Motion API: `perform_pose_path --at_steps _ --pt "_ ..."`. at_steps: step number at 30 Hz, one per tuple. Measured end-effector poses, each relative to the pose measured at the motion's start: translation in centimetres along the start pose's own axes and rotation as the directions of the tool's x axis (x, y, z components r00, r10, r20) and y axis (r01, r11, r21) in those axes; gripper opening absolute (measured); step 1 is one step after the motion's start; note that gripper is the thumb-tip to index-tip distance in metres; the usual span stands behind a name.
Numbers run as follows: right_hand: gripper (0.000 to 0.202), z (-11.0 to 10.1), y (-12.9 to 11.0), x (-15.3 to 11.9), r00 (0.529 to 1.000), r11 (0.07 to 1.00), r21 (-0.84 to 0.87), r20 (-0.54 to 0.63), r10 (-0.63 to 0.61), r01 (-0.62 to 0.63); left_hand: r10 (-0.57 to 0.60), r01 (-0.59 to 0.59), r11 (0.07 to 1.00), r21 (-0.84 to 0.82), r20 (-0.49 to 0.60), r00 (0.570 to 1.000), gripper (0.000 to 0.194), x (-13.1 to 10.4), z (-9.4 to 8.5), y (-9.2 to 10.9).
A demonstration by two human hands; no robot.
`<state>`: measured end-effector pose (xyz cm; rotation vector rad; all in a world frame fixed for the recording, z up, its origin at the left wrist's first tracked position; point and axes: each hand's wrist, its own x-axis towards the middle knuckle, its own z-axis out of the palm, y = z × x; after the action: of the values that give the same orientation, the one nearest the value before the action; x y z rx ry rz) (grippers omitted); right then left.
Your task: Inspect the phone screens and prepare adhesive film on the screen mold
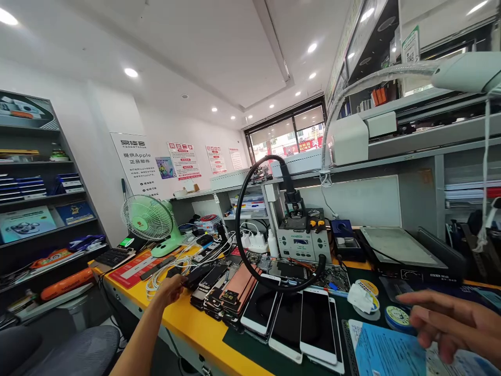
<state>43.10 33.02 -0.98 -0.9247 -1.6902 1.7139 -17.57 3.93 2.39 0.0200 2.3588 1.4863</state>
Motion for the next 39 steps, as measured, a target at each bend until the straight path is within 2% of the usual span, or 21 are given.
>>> perform_pose_path --at_steps 2,5,10,15,19,22,25,27,29,31,33,37,39 --pt "0.057 -0.2 0.0 0.0 0.999 1.000 0.002 0.031 -0.013 0.013 0.004 -0.003 0.995 -0.102 0.013 1.000 0.030 -0.1 -0.1 0.0" --pt "0.052 0.0 -0.5 -0.6 0.997 0.997 0.025 0.017 -0.070 0.069 0.009 0.004 0.967 -0.256 0.051 0.999 0.029 -0.4 -0.2 -0.3" --pt "0.051 0.1 -1.6 -1.4 0.993 0.999 0.029 0.112 -0.035 0.032 0.027 0.033 0.885 -0.464 0.122 0.992 0.028 -1.6 -0.7 -0.9" --pt "0.051 0.2 -2.0 -1.6 0.987 0.998 -0.026 0.151 -0.058 0.063 0.033 0.075 0.821 -0.565 0.178 0.983 0.024 -3.4 -2.0 -1.0" --pt "0.046 0.8 -1.9 -1.8 0.988 0.995 0.002 0.114 -0.100 0.100 0.066 0.068 0.816 -0.574 0.210 0.975 0.019 -5.6 -2.1 -1.7" --pt "0.039 1.5 -1.7 -2.1 0.987 0.989 0.064 0.078 -0.140 0.135 0.091 0.029 0.834 -0.552 0.190 0.978 0.014 -7.3 -1.2 -2.6" --pt "0.036 1.7 -1.7 -2.3 0.975 0.987 0.061 0.160 -0.156 0.148 0.122 -0.048 0.856 -0.515 0.110 0.986 0.015 -8.7 -0.4 -3.0" --pt "0.036 1.6 -1.9 -2.3 0.966 0.988 0.034 0.209 -0.154 0.150 0.207 -0.146 0.848 -0.510 0.063 0.976 0.019 -10.1 0.0 -2.9" --pt "0.037 1.6 -2.1 -2.4 0.964 0.989 0.019 0.222 -0.148 0.148 0.328 -0.250 0.812 -0.527 0.057 0.943 0.033 -12.0 0.7 -2.8" --pt "0.039 1.8 -2.3 -2.5 0.964 0.988 0.016 0.221 -0.151 0.151 0.419 -0.292 0.784 -0.548 0.119 0.900 0.057 -14.9 2.2 -2.9" --pt "0.039 2.3 -2.6 -2.9 0.960 0.988 0.032 0.234 -0.153 0.150 0.486 -0.304 0.763 -0.570 0.196 0.852 0.077 -18.5 4.8 -3.4" --pt "0.036 4.0 -3.5 -4.4 0.939 0.983 0.062 0.291 -0.183 0.172 0.544 -0.266 0.767 -0.584 0.371 0.752 0.090 -27.0 12.7 -4.5" --pt "0.037 4.7 -4.1 -5.2 0.921 0.969 0.106 0.304 -0.245 0.223 0.540 -0.211 0.766 -0.607 0.431 0.723 0.095 -31.1 16.7 -4.6"
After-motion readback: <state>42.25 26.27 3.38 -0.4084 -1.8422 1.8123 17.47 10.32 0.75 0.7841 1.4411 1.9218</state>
